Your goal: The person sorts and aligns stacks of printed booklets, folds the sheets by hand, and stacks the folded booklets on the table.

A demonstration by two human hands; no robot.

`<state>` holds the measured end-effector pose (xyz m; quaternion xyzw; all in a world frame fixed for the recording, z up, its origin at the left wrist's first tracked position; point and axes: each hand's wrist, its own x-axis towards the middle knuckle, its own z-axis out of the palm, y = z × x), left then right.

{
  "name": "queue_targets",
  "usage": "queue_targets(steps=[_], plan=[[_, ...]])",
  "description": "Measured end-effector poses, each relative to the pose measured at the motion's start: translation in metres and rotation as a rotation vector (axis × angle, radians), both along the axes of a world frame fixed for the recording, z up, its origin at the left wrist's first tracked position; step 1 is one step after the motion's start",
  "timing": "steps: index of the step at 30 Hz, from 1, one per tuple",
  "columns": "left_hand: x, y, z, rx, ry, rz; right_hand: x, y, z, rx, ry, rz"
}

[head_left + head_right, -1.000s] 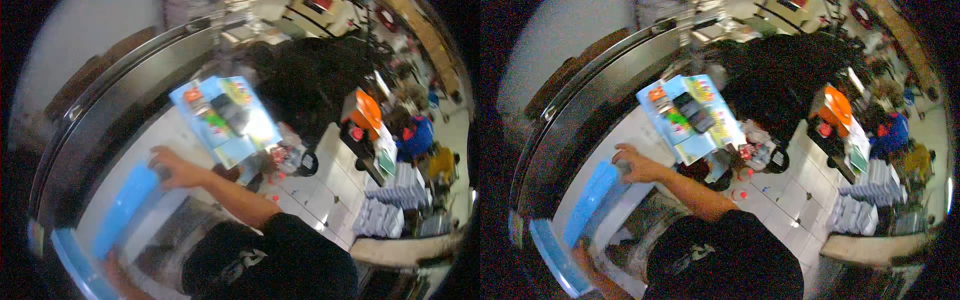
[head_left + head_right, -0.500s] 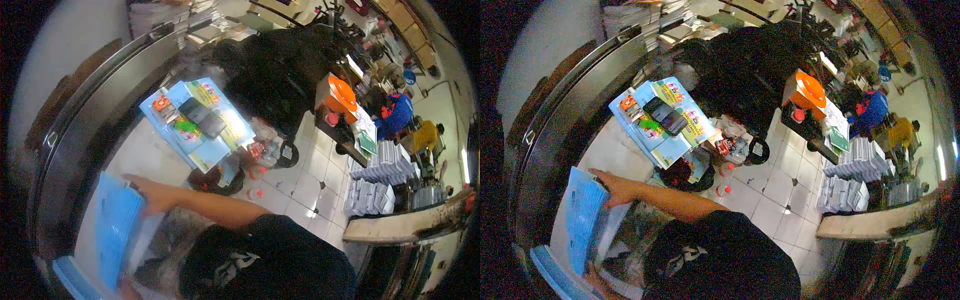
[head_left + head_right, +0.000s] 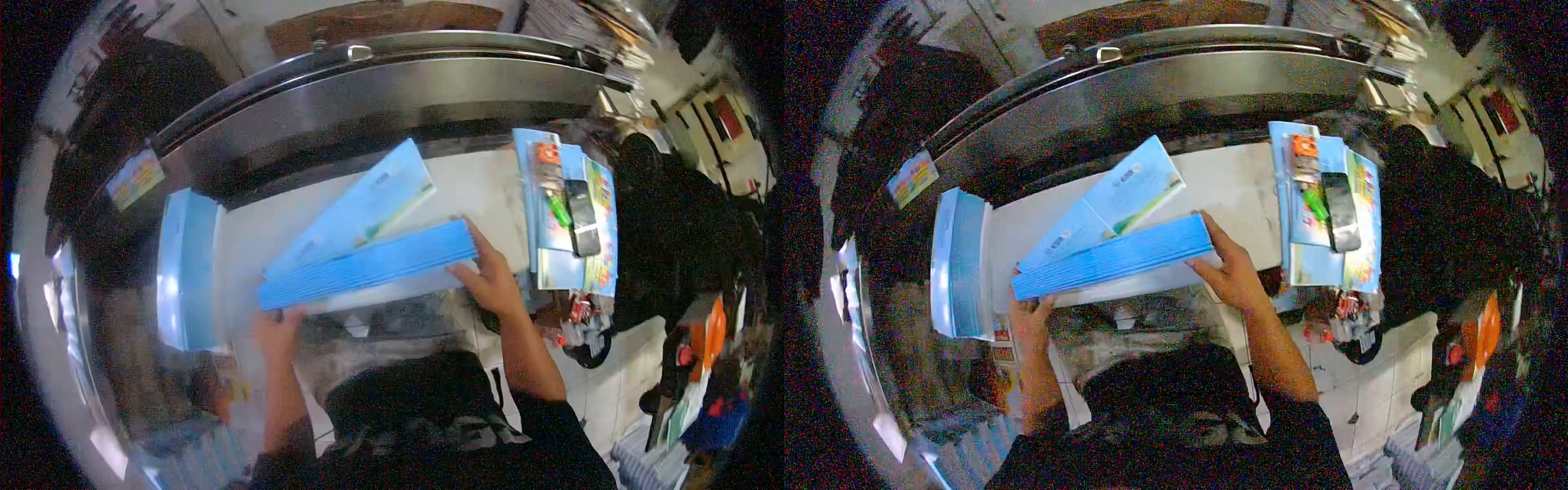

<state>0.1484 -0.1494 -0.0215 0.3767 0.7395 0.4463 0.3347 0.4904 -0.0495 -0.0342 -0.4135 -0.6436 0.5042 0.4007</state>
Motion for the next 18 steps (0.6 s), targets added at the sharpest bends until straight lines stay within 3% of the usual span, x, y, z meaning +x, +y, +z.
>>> queue_targets(steps=[1,5,7,8,10,11,13,14,17,18], plan=[[0.005,0.007,-0.006,0.287,-0.172,0.0,-0.001,0.0,-0.004,-0.011,0.065,-0.102],[0.008,0.006,-0.004,0.415,-0.238,0.068,0.006,-0.008,0.001,0.069,0.01,-0.073],[-0.022,-0.001,-0.018,0.137,0.324,-0.261,0.011,-0.002,0.012,-0.052,-0.011,0.007],[-0.026,0.001,-0.026,0.138,0.314,-0.285,0.014,0.003,0.008,-0.057,-0.018,-0.017],[-0.033,0.008,-0.033,0.331,0.004,-0.36,0.013,0.025,0.002,0.205,-0.091,-0.011],[-0.042,0.017,-0.04,0.335,0.01,-0.36,0.01,0.035,0.004,0.295,-0.112,-0.008],[-0.055,0.043,-0.051,0.601,-0.059,-0.586,0.007,0.047,0.016,0.167,0.054,0.144],[-0.056,0.048,-0.051,0.606,-0.058,-0.597,0.004,0.047,0.024,0.174,0.056,0.133],[-0.044,0.055,-0.044,0.426,-0.109,-0.427,0.007,0.043,0.026,-0.33,-0.039,0.076],[-0.035,0.052,-0.028,0.348,-0.171,-0.349,0.011,0.041,0.008,-0.216,-0.054,0.073]])
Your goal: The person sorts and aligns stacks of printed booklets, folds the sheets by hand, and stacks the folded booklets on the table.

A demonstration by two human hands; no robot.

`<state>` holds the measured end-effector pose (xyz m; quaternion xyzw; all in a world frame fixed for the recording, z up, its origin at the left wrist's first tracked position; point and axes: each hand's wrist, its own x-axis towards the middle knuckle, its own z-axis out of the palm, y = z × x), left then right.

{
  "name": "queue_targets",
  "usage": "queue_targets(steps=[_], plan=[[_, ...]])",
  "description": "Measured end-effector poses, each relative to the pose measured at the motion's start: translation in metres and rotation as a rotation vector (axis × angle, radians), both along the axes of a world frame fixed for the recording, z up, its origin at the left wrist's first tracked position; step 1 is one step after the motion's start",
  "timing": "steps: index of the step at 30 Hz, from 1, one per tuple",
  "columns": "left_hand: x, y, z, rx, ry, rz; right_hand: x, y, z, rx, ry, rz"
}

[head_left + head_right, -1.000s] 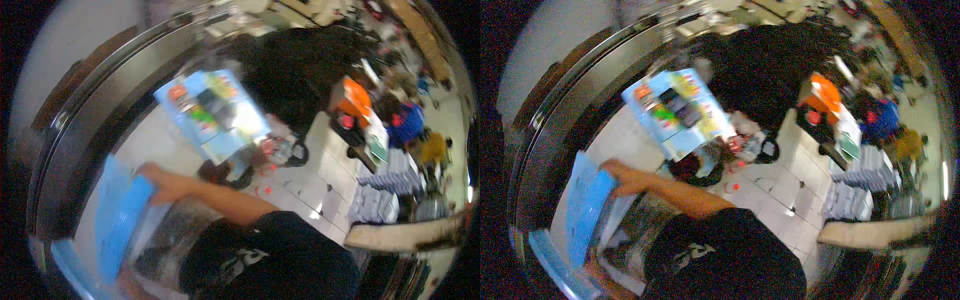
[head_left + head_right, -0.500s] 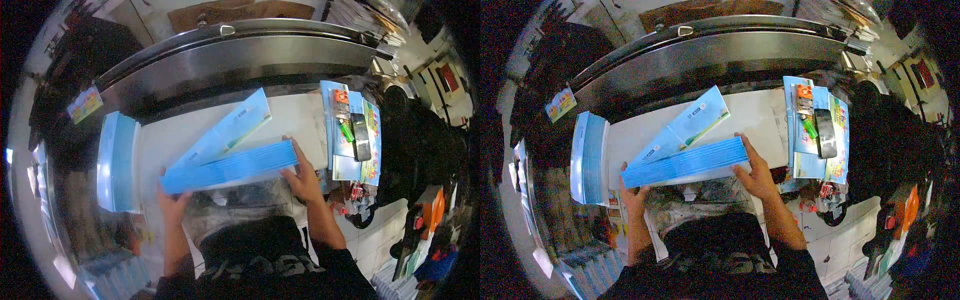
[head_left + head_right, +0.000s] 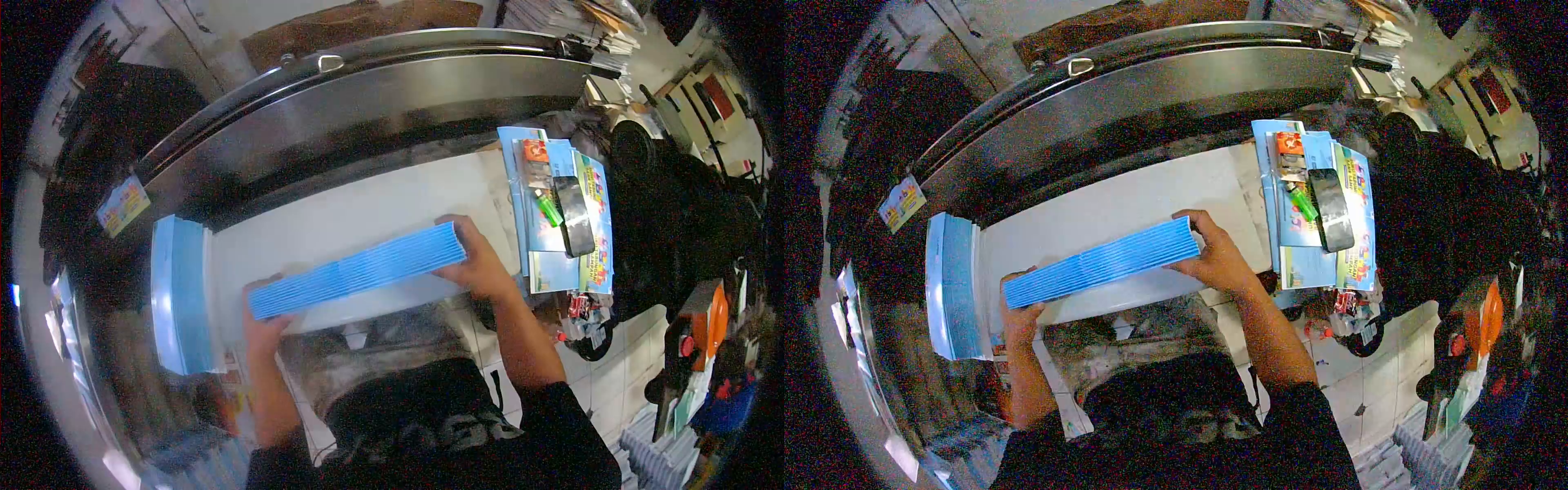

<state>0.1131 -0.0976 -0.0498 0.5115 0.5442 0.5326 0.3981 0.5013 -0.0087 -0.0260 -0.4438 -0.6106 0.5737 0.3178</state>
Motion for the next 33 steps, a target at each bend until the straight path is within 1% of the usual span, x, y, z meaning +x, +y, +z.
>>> queue_targets(steps=[1,2,4,5,7,8,9,11,12,13,14,15,17,20,21,23,24,26,27,29,30,31,32,33], plan=[[0.009,-0.001,0.013,-0.093,-0.055,0.058,0.001,-0.002,-0.007,0.116,-0.009,-0.001],[0.022,0.0,0.021,-0.097,-0.053,0.049,0.0,-0.007,-0.012,0.112,-0.008,-0.011],[0.045,-0.002,0.027,0.064,-0.042,0.089,-0.012,-0.017,-0.014,0.393,0.126,-0.129],[0.042,-0.003,0.025,0.052,-0.04,0.077,-0.011,-0.02,-0.017,0.382,0.124,-0.142],[0.03,-0.002,0.022,0.015,0.056,0.025,-0.007,-0.016,-0.013,0.409,0.053,-0.092],[0.029,-0.005,0.023,-0.025,0.188,0.097,-0.007,-0.017,-0.008,0.407,0.036,-0.11],[0.032,-0.009,0.029,-0.062,0.307,0.139,-0.008,-0.02,0.008,0.189,-0.074,-0.054],[0.031,-0.007,0.023,-0.078,0.4,0.128,-0.004,-0.029,0.017,0.033,-0.168,-0.034],[0.027,-0.004,0.016,-0.082,0.414,0.108,-0.008,-0.034,0.001,0.127,-0.067,-0.044],[0.022,0.004,0.007,-0.096,0.412,0.09,-0.01,-0.038,-0.012,0.271,-0.047,-0.059],[0.018,0.008,-0.001,-0.115,0.424,0.076,-0.01,-0.036,-0.016,0.282,0.07,-0.027],[0.012,0.016,-0.007,-0.137,0.427,0.061,-0.012,-0.032,-0.029,0.422,-0.02,-0.044],[0.01,0.026,-0.016,-0.159,0.443,0.041,-0.013,-0.016,-0.023,0.363,-0.069,-0.02],[0.003,0.036,-0.024,-0.188,0.464,-0.016,-0.02,-0.017,0.003,0.292,-0.13,-0.109],[0.0,0.037,-0.027,-0.19,0.463,-0.022,-0.028,-0.016,-0.007,0.3,-0.141,-0.123],[-0.009,0.04,-0.033,-0.211,0.469,-0.046,-0.04,-0.017,-0.032,0.483,-0.189,-0.425],[-0.012,0.041,-0.036,-0.22,0.474,-0.064,-0.038,-0.019,-0.024,0.486,-0.19,-0.432],[-0.02,0.042,-0.044,-0.234,0.481,-0.085,-0.03,-0.019,0.001,0.11,-0.365,-0.302],[-0.027,0.041,-0.047,-0.243,0.488,-0.093,-0.038,-0.02,0.002,0.118,-0.366,-0.3],[-0.041,0.043,-0.057,-0.259,0.497,-0.133,-0.061,-0.029,-0.005,0.876,-0.655,-0.287],[-0.05,0.043,-0.061,-0.269,0.517,-0.159,-0.067,-0.035,-0.011,0.877,-0.645,-0.273],[-0.06,0.047,-0.065,-0.265,0.578,-0.206,-0.075,-0.04,-0.021,0.94,-0.674,-0.206],[-0.071,0.046,-0.073,-0.25,0.729,-0.252,-0.09,-0.045,-0.031,1.015,-0.681,-0.12],[-0.074,0.034,-0.063,-0.232,1.016,-0.19,-0.114,-0.052,-0.036,1.099,-0.652,-0.019]])
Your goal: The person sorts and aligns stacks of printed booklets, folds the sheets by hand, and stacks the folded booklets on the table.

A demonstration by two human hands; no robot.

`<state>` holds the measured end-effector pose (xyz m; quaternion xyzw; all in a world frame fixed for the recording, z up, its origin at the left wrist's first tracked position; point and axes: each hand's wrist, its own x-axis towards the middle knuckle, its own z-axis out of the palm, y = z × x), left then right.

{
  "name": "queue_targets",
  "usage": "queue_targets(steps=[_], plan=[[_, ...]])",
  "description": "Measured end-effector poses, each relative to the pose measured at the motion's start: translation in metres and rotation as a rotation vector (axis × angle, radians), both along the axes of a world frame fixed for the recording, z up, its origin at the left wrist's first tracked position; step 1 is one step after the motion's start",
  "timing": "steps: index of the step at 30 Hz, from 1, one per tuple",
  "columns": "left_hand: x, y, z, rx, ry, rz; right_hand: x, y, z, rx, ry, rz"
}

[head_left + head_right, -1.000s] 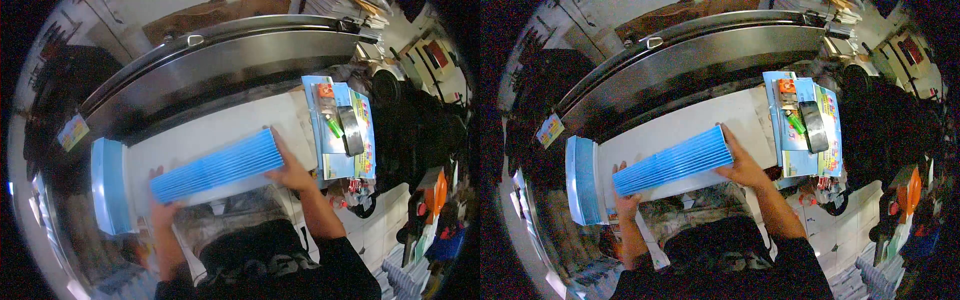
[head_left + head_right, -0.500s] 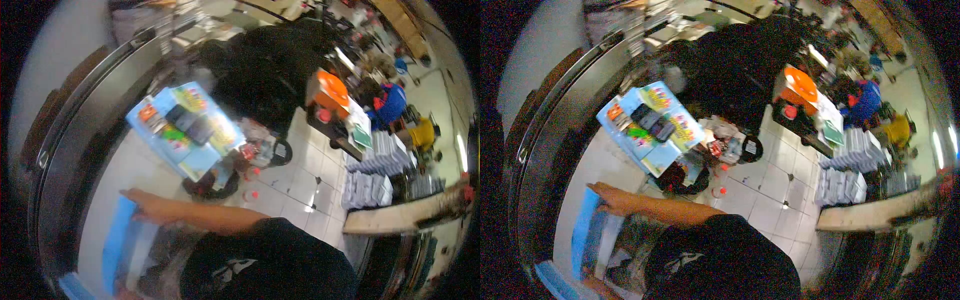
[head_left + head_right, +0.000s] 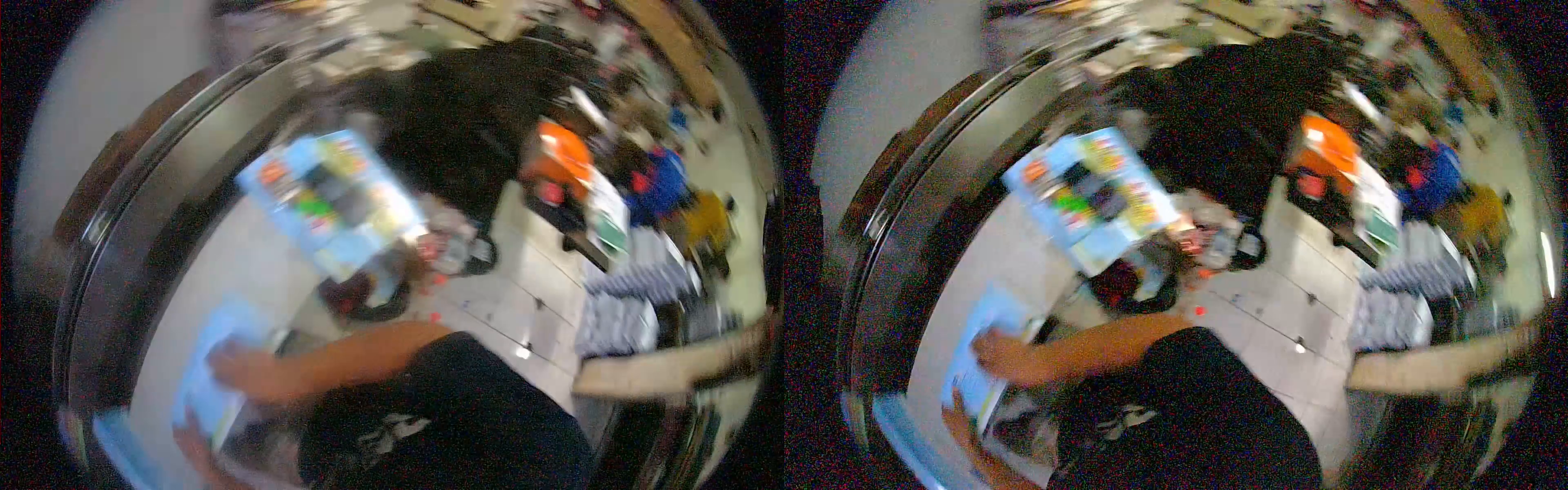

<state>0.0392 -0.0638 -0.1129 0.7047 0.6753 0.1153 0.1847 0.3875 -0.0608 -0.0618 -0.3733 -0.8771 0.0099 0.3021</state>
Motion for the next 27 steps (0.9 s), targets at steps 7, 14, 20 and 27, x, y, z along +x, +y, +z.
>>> queue_targets(steps=[7,14,20,27], plan=[[0.071,-0.079,0.073,0.742,-0.322,0.401,0.021,0.019,0.083,-0.762,-0.296,0.356],[0.193,-0.093,0.087,0.391,-0.013,-0.092,-0.002,0.12,0.154,-0.444,-0.558,0.362],[0.2,-0.085,0.065,0.354,0.078,-0.091,-0.019,0.186,0.116,-0.453,-0.637,0.313],[0.198,-0.086,0.062,0.368,0.085,-0.091,-0.016,0.186,0.122,-0.637,-0.617,0.331]])
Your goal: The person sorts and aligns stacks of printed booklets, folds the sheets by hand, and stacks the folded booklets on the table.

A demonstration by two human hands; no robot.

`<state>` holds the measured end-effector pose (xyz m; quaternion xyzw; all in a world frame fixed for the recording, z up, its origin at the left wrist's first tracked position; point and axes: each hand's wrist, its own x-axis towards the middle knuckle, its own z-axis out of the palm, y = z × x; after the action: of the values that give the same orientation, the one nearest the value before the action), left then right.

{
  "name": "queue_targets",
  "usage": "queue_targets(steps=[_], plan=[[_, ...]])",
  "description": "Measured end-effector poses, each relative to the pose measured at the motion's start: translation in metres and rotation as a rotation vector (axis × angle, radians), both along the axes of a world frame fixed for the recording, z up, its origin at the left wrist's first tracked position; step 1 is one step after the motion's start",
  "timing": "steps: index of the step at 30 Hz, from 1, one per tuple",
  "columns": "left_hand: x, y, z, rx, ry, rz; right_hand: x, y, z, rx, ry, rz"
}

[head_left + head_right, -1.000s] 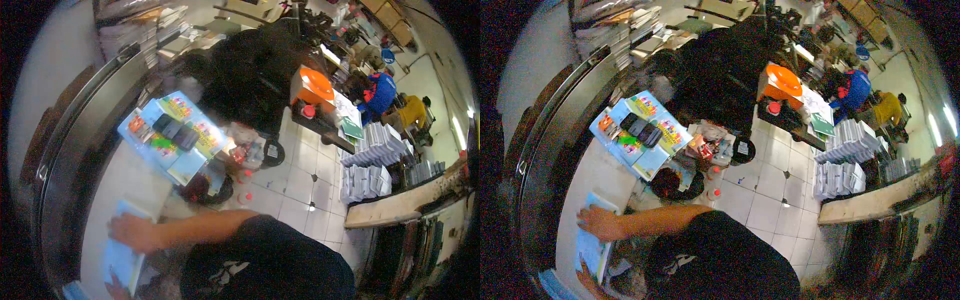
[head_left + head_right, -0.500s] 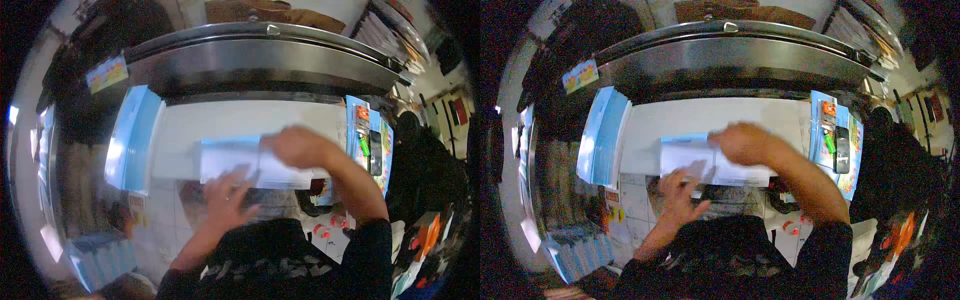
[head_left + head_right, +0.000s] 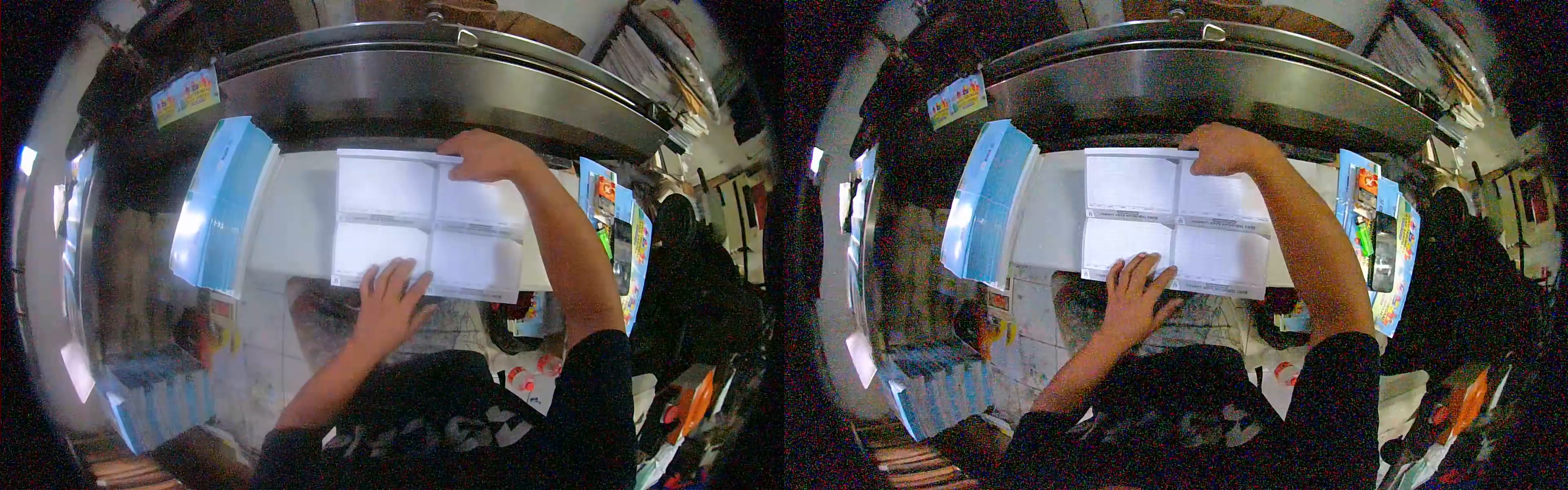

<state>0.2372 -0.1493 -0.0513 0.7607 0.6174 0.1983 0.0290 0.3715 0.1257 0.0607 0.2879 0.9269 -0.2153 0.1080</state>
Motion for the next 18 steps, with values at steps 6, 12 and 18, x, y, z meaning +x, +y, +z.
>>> queue_targets(steps=[6,12,18], plan=[[-0.018,0.003,0.018,-0.086,-0.136,-0.08,-0.004,-0.003,0.031,0.062,0.097,0.153],[-0.129,0.017,0.0,0.32,-0.355,0.359,-0.038,0.007,0.174,0.781,0.911,-0.248],[-0.154,0.031,-0.011,0.235,-0.361,0.569,-0.189,0.065,0.095,1.271,0.659,0.067]])
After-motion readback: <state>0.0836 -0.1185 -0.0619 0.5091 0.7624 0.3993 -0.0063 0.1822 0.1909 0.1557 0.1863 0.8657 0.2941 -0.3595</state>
